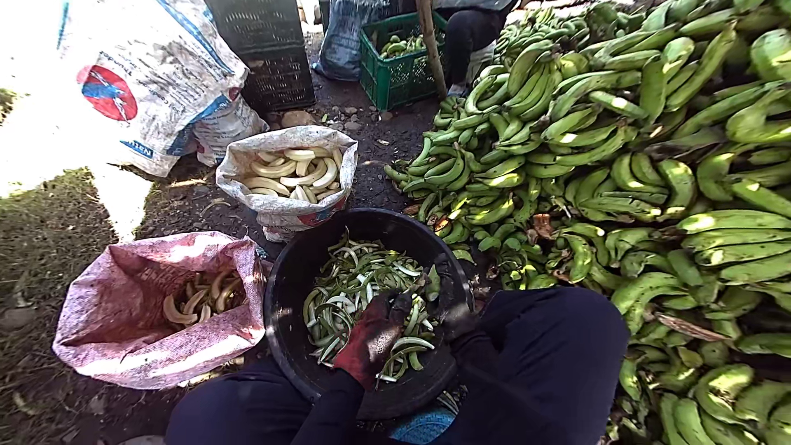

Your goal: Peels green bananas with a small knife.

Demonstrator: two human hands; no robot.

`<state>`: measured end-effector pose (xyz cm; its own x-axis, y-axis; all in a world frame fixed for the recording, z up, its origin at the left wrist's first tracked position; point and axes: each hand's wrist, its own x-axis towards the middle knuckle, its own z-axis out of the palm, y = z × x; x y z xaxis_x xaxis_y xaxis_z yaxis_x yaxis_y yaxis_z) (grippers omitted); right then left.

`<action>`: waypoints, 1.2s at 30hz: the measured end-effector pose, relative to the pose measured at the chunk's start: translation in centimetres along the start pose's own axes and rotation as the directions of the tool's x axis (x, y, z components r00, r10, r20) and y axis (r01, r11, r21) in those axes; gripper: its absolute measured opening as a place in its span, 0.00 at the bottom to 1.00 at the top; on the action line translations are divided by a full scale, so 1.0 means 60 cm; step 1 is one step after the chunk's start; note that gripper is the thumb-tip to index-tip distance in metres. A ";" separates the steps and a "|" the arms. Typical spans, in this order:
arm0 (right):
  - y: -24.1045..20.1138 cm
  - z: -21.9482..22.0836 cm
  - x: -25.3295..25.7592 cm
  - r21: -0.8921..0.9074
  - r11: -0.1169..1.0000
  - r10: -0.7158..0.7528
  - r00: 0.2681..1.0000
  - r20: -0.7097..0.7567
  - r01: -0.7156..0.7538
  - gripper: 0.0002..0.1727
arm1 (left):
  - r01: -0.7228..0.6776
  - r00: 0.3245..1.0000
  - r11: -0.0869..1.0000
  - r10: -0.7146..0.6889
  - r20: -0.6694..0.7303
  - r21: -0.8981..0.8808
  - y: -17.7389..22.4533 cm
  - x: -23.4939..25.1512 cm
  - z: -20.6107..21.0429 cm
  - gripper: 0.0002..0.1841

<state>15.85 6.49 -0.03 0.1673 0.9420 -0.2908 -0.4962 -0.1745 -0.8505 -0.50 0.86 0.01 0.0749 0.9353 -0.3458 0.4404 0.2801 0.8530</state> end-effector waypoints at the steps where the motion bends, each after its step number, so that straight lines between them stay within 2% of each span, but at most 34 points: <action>1: 0.006 -0.007 -0.003 -0.004 1.000 -0.030 0.998 0.053 0.030 0.17 | -0.040 0.999 0.999 0.040 0.017 0.010 0.003 -0.001 0.001 0.28; 5: 0.005 -0.002 0.002 0.097 0.994 0.037 0.995 0.093 -0.046 0.13 | -0.064 0.998 0.997 0.063 0.025 0.037 0.002 -0.003 0.000 0.28; 8: -0.007 0.009 -0.023 0.114 0.991 0.050 0.990 0.130 -0.065 0.15 | -0.072 0.997 0.997 0.072 -0.002 0.041 0.004 -0.007 0.000 0.28; 11: 0.005 0.007 -0.008 0.100 0.986 0.114 0.979 0.167 -0.131 0.18 | -0.076 0.997 0.996 0.077 -0.022 0.045 -0.001 -0.004 -0.002 0.27; 15: 0.012 0.024 0.011 0.082 0.989 0.118 0.988 0.102 -0.126 0.23 | -0.075 0.996 0.995 0.078 -0.038 0.069 -0.005 0.001 -0.006 0.25; 23: 0.019 0.052 -0.019 -0.040 0.997 0.070 0.997 0.044 -0.069 0.28 | -0.088 0.986 0.989 0.103 -0.129 0.116 -0.020 0.030 -0.011 0.24; 26: 0.025 0.065 -0.035 0.007 0.982 0.189 0.981 0.044 -0.189 0.31 | -0.065 0.980 0.990 0.087 -0.181 0.125 -0.013 0.036 -0.021 0.24; 28: 0.015 0.068 -0.042 0.036 0.968 0.242 0.965 0.100 -0.247 0.30 | -0.030 0.981 0.990 0.054 -0.184 0.135 -0.008 0.035 -0.026 0.25; 30: -0.002 0.065 -0.042 -0.021 0.961 0.274 0.949 0.157 -0.274 0.25 | -0.013 0.984 0.989 0.039 -0.177 0.148 -0.006 0.031 -0.029 0.26; 32: -0.004 0.055 -0.030 -0.169 0.949 0.295 0.938 0.185 -0.265 0.23 | -0.006 0.983 0.985 0.038 -0.181 0.173 -0.005 0.030 -0.030 0.26; 34: 0.005 0.046 -0.026 -0.338 0.922 0.284 0.924 0.257 -0.190 0.25 | -0.001 0.972 0.986 0.040 -0.230 0.165 -0.011 0.035 -0.028 0.25; 36: 0.016 0.044 -0.037 -0.429 0.897 0.293 0.870 0.397 -0.107 0.29 | 0.040 0.944 0.996 -0.009 -0.331 0.085 -0.023 0.049 -0.038 0.25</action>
<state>12.79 5.00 0.96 -0.3378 0.8821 -0.3284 -0.0979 -0.3799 -0.9198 -2.93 3.74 -1.28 -0.2293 0.9515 -0.2052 0.5173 0.2977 0.8023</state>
